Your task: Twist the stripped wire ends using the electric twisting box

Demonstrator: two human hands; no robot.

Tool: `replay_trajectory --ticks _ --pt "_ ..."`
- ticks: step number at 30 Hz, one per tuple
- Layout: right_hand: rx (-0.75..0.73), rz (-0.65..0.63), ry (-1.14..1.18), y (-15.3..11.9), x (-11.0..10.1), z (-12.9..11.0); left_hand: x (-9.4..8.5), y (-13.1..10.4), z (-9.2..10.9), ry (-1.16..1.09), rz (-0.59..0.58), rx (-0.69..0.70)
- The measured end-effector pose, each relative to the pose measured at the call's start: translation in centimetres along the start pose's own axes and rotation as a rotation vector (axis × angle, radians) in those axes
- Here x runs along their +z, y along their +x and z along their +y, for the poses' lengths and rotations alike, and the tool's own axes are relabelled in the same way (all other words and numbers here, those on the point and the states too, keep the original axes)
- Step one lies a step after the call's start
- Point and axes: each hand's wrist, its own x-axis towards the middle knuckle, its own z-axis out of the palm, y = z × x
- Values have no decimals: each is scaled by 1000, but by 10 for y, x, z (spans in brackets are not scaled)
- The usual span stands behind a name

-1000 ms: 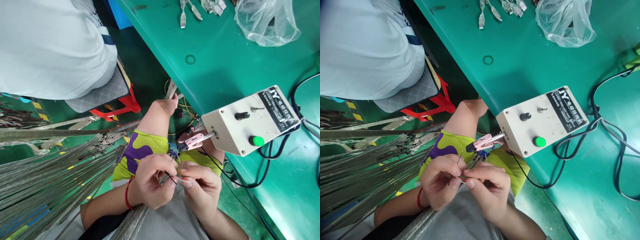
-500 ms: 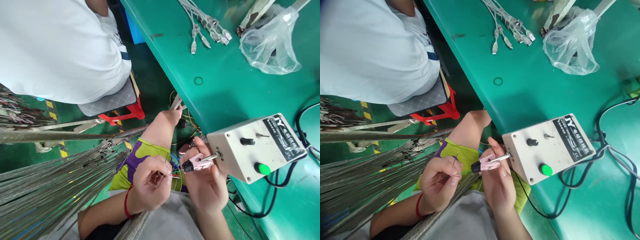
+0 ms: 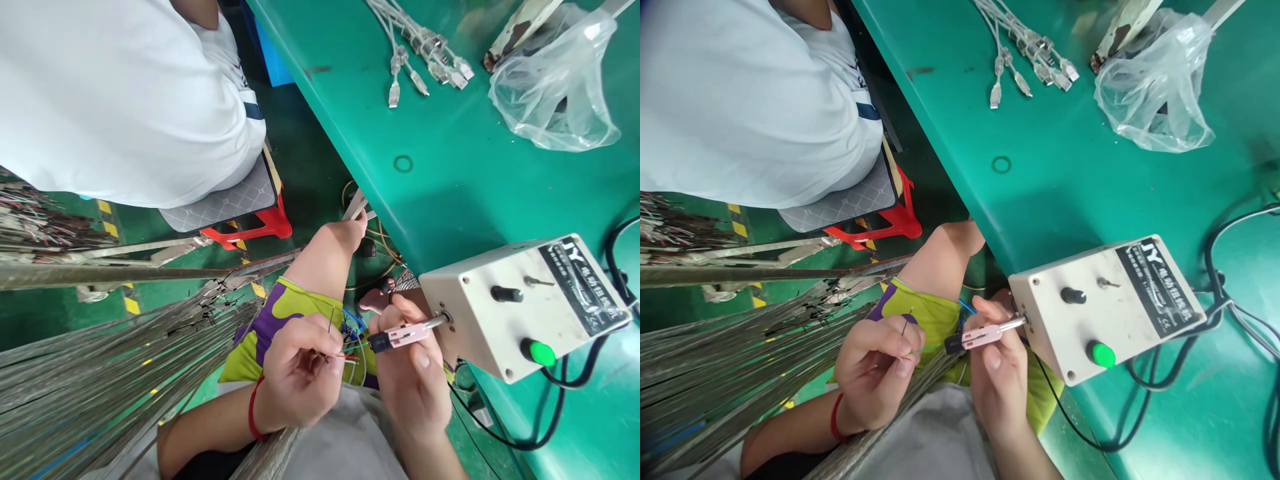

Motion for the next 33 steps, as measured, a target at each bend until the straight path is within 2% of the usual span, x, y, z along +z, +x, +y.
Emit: replay_trajectory --ticks 3,7,9,12,18,24,33 --pt "12 -18 15 0 -7 -6 -1 0 -1 17 -9 -3" --pt "187 -99 143 -3 -11 -12 0 2 -1 15 -15 0" --pt "227 -97 167 -2 -10 -10 1 2 -1 8 -17 -8" --pt "189 -89 172 1 -6 -2 3 3 -1 0 -31 -20" --pt "102 -58 -30 -2 -4 2 1 1 -3 40 -58 -13" --pt "116 -75 9 -9 0 -5 1 -2 -6 93 -85 23" --pt "116 -112 32 -6 -2 -6 2 4 -6 103 -118 17"
